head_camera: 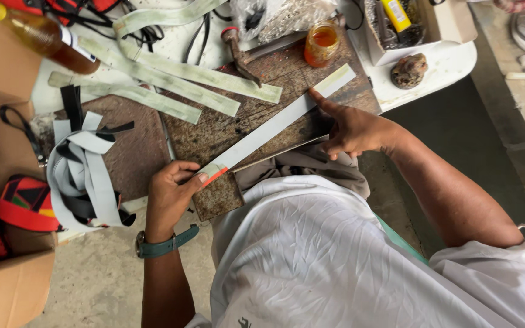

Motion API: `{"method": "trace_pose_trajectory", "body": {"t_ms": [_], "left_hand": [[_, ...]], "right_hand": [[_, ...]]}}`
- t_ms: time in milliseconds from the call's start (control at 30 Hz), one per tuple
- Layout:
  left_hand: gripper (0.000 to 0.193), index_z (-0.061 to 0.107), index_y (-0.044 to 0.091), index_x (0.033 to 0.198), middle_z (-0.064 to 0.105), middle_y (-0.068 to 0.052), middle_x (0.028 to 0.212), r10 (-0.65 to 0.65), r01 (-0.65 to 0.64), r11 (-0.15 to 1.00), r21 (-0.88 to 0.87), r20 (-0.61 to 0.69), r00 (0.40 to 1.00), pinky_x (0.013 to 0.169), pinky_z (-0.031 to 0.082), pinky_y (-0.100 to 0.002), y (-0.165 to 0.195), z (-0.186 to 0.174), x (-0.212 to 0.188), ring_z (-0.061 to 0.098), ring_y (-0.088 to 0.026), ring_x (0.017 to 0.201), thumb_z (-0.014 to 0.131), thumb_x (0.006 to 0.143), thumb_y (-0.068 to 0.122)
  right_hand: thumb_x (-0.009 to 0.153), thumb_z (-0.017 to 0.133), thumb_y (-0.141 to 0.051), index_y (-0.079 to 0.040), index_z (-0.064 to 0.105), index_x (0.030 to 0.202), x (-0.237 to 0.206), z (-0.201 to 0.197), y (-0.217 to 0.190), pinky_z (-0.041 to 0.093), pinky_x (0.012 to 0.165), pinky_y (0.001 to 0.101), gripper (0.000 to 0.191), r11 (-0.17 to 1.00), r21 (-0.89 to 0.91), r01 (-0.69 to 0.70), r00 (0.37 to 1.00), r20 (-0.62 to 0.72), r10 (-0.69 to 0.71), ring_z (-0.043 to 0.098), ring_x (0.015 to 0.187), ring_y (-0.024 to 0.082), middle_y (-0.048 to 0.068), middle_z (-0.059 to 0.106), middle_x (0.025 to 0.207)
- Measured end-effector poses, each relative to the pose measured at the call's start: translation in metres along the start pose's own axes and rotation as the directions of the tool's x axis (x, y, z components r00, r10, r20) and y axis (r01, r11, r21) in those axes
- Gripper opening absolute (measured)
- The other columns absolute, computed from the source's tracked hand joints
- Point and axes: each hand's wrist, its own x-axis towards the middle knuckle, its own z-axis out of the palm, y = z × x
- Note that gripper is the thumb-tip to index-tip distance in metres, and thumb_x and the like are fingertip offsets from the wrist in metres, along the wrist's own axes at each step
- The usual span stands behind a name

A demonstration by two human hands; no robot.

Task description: The person picks up white elastic straps one at a time, applies a liquid adhesive from a jar to the strap end, and folds and presses the end over to bond it, setting finished straps on the workbench with other completed straps.

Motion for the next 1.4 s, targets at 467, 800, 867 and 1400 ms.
{"method": "trace_pose_trajectory", "body": {"t_ms": [467,800,867,1400], "left_hand": [[0.023,0.069,-0.004,0.103,0.078,-0.011,0.086,0.089,-0.089,0.996,-0.002,-0.010,0.996,0.064,0.055,-0.026,-0.012,-0.009,-0.005,0.071,-0.010,0.077,0.079,0.087,0.010],[0.019,0.069,-0.004,0.100,0.077,-0.011,0.080,0.063,-0.064,0.997,0.044,0.008,0.998,0.059,0.054,-0.026,-0.017,-0.014,-0.002,0.069,-0.010,0.068,0.077,0.088,0.009],[0.018,0.070,-0.004,0.100,0.077,-0.010,0.081,0.087,-0.087,0.995,0.051,0.002,0.996,0.060,0.055,-0.025,-0.018,-0.014,-0.001,0.070,-0.009,0.068,0.077,0.088,0.009],[0.025,0.069,0.000,0.105,0.075,-0.009,0.092,0.192,-0.169,0.978,0.123,-0.199,0.961,0.068,0.054,-0.029,-0.009,0.002,-0.015,0.070,-0.014,0.080,0.080,0.087,0.013]], "right_hand": [[0.071,0.069,-0.014,-0.013,0.002,0.164,0.013,0.077,-0.040,0.056,0.074,0.0454,0.114,0.898,-0.357,0.258,0.965,0.048,-0.258,0.072,0.071,0.038,0.028,0.070,0.074],[0.086,0.054,-0.014,-0.012,0.001,0.167,0.025,0.147,-0.101,0.057,0.069,0.0482,0.097,0.653,-0.671,0.351,0.934,0.200,-0.296,0.071,0.069,0.037,0.024,0.071,0.076],[0.083,0.052,-0.009,-0.019,0.005,0.167,0.012,0.115,-0.098,0.058,0.070,0.0479,0.097,0.682,-0.658,0.320,0.943,0.148,-0.299,0.072,0.071,0.038,0.023,0.072,0.081],[0.080,0.058,-0.010,-0.030,0.014,0.169,0.006,0.047,-0.035,0.058,0.075,0.0523,0.101,0.734,-0.648,-0.203,0.958,-0.286,0.012,0.073,0.083,0.041,0.025,0.074,0.090]]}}
